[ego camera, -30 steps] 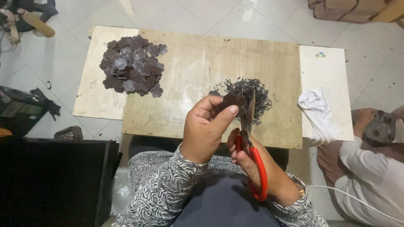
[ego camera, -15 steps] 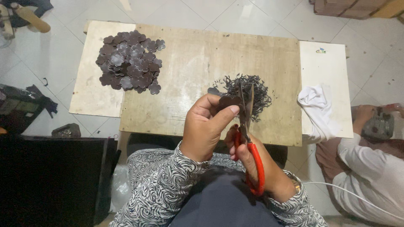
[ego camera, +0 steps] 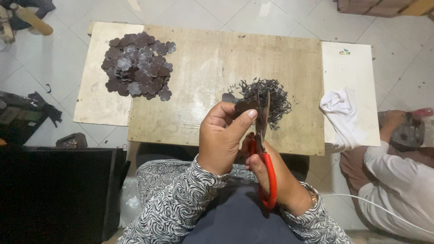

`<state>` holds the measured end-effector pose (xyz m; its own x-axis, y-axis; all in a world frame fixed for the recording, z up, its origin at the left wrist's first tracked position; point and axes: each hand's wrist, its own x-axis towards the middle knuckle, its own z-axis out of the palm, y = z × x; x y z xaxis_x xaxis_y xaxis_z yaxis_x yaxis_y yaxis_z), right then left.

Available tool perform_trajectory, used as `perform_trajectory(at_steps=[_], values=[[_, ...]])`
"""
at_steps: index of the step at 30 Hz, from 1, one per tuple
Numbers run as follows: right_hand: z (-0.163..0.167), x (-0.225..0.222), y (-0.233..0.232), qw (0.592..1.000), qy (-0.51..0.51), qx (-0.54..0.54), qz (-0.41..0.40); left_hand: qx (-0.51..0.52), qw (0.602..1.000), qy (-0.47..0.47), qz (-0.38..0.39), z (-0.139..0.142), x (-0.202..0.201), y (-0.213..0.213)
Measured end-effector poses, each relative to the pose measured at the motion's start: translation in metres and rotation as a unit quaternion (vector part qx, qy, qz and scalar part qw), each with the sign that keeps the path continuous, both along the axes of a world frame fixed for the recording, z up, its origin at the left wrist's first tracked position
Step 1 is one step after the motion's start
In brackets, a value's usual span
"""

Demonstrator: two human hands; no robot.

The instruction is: The person uses red-handled scissors to trim the edges of dark brown flower-shaped leather pieces. They hold each piece in the left hand and cut small offcuts with the right hand, placing finished pieces into a pile on the left and discarding trimmings to the right.

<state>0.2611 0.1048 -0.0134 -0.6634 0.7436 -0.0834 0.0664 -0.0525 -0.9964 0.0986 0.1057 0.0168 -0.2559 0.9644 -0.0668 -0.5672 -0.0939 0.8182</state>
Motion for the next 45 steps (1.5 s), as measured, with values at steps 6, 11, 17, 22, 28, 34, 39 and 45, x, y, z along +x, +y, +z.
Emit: perform_trajectory(at_steps=[6, 11, 17, 22, 28, 34, 39, 45], values=[[-0.012, -0.003, -0.001, 0.999, -0.023, -0.001, -0.033, -0.019, 0.999, -0.027, 0.002, -0.001, 0.003, 0.000], [-0.016, -0.005, -0.005, 0.999, -0.007, 0.017, -0.036, -0.015, 1.000, -0.011, 0.010, -0.002, 0.005, 0.001], [-0.013, -0.010, -0.007, 0.998, 0.030, -0.002, -0.046, -0.050, 0.999, -0.011, 0.009, 0.002, 0.006, 0.001], [-0.014, -0.009, -0.008, 0.997, 0.044, -0.035, -0.048, -0.069, 0.997, -0.026, 0.000, 0.007, 0.005, 0.001], [-0.015, -0.010, -0.008, 0.993, 0.063, -0.081, -0.057, -0.079, 0.996, -0.029, -0.005, 0.014, 0.003, 0.000], [-0.004, -0.005, -0.005, 0.992, 0.074, -0.094, -0.037, -0.026, 1.000, 0.002, 0.008, 0.014, 0.001, 0.008], [-0.001, -0.001, -0.007, 0.991, 0.080, -0.102, -0.025, -0.011, 1.000, -0.012, 0.001, 0.006, 0.000, 0.006], [-0.003, 0.003, -0.004, 0.986, 0.103, -0.126, -0.025, -0.032, 0.999, 0.001, -0.003, 0.005, 0.002, 0.007]])
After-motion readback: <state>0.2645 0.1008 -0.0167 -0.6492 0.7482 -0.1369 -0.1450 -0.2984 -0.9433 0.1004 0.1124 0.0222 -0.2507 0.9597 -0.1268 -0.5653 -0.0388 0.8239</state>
